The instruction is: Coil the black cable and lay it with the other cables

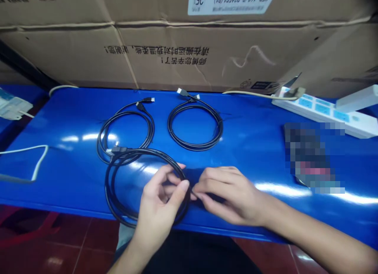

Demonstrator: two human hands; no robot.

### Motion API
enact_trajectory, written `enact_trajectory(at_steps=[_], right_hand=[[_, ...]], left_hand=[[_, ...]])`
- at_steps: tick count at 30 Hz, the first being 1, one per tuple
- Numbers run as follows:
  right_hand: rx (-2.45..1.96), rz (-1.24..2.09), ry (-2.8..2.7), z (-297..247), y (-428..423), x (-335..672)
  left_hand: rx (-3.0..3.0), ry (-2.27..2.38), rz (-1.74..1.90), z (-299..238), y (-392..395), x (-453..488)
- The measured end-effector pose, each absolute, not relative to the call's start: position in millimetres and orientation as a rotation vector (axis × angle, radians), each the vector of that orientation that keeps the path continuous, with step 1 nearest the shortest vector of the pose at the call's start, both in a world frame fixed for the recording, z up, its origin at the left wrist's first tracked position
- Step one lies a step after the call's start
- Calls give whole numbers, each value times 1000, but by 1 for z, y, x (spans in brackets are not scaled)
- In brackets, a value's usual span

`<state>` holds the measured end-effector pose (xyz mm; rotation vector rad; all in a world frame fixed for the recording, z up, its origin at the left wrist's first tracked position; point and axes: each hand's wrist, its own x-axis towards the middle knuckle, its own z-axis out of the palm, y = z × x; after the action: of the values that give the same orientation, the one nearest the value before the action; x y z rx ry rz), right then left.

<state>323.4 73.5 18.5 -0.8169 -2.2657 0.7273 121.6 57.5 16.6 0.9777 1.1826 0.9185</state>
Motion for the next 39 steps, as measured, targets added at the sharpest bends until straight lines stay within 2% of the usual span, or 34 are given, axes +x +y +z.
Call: enact_trajectory(at_steps=[16,23,27,30,36,39], right_hand=[[-983,905,-2058,20,81,331],[-1061,678,-2116,17,94,345],[-1039,505,-2411,20,104,362],[-1030,423,-2626,26,109,377],[-1200,360,-2574,29,124,410],[-1274,328,-2533,27,132,424]], left_hand=[[925,943,958,10,57,114],[913,926,997,5,56,115],[935,1015,962,5,57,115],[1122,1124,908,5,59,118],[1817,1417,608,28,56,121],[1902,1591,692,45,50,92]])
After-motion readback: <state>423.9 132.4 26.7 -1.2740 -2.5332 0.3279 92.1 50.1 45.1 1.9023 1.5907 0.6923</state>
